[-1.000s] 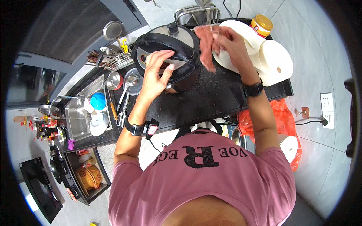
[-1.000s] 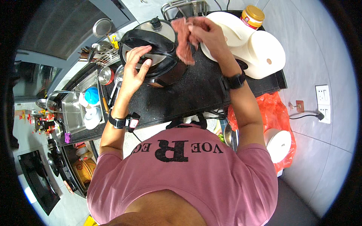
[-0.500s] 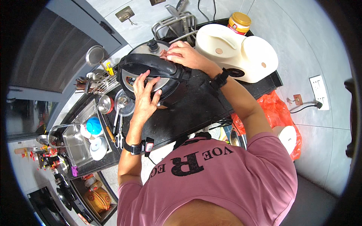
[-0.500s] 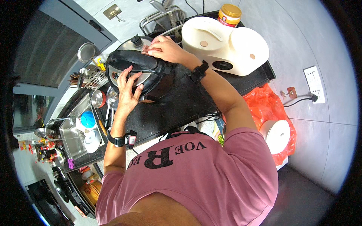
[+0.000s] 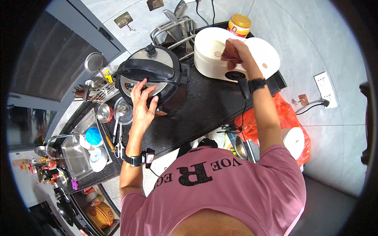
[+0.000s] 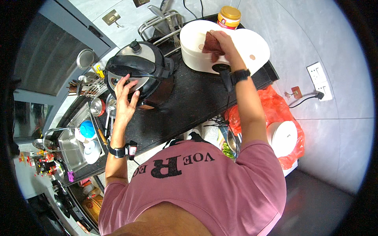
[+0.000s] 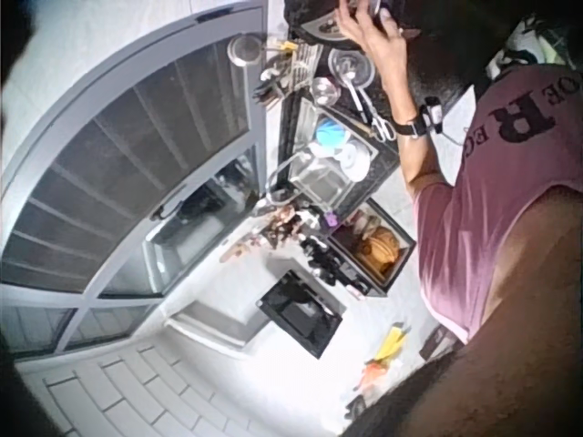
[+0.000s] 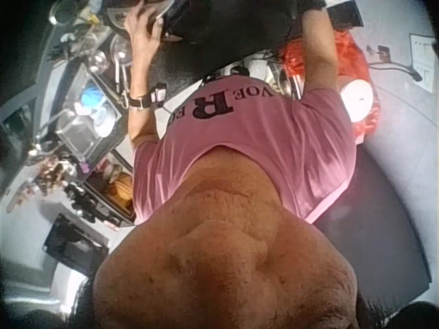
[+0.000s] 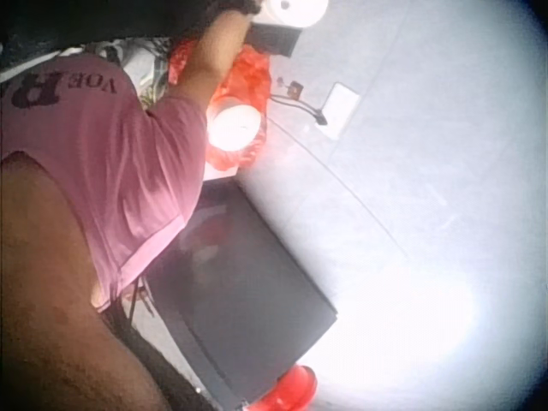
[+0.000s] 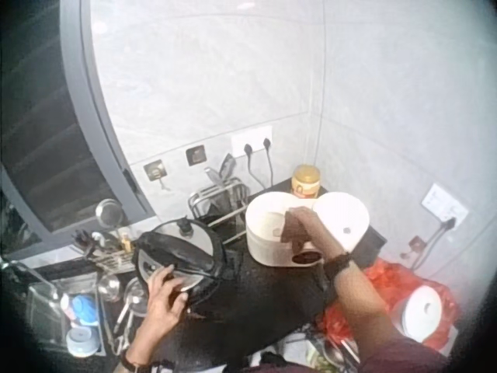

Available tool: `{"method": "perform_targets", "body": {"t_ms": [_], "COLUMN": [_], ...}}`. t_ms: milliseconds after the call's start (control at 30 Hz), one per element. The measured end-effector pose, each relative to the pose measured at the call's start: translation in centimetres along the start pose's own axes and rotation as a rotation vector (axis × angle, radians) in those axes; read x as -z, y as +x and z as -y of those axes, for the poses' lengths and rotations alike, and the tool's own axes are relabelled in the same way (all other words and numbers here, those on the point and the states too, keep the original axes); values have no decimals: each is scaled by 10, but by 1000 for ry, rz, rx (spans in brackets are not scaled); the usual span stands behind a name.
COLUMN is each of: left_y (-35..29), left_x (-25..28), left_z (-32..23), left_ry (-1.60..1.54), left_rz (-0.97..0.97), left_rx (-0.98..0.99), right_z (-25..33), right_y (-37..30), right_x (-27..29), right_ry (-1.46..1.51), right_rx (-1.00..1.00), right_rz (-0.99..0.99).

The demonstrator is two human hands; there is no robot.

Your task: The person cleans the kitchen sink and countertop using a red sponge. They wipe the sink basin, faucet, countertop, and a white appliance, then rinse the sponge and a white cup under running water. Finally, they wash a metal dish rack and place it in the sink.

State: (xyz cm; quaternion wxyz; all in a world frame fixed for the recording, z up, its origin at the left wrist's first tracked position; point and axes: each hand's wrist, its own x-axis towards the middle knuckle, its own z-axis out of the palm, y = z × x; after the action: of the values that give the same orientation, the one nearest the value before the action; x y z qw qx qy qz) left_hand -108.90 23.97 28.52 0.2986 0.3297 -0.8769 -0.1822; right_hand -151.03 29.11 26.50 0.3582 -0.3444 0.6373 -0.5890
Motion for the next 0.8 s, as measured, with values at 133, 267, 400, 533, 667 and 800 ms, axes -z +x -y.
{"method": "perform_targets", "body": {"t_ms": [133, 267, 400, 533, 667, 800], "left_y": [-16, -44, -84, -135, -192, -270], "left_x": [6, 18, 32, 40, 56, 97], "left_z": [-16, -28, -18, 0, -2, -7], "left_ry": [-22, 54, 20, -148, -252, -515], "left_rz": [-26, -42, -96, -118, -33, -67], "left_rx": [55, 63, 112, 231, 203, 318], "right_z": [13, -7, -6, 44, 75, 65], "right_y": [49, 71, 41, -46, -174, -269], "right_x": [10, 12, 21, -28, -144, -292], "right_ry": [-1217, -1443, -1251, -498, -213, -11], "right_rx": [-207, -151, 23, -246, -230, -448], "right_rz": [45, 151, 206, 419, 572, 933]}}
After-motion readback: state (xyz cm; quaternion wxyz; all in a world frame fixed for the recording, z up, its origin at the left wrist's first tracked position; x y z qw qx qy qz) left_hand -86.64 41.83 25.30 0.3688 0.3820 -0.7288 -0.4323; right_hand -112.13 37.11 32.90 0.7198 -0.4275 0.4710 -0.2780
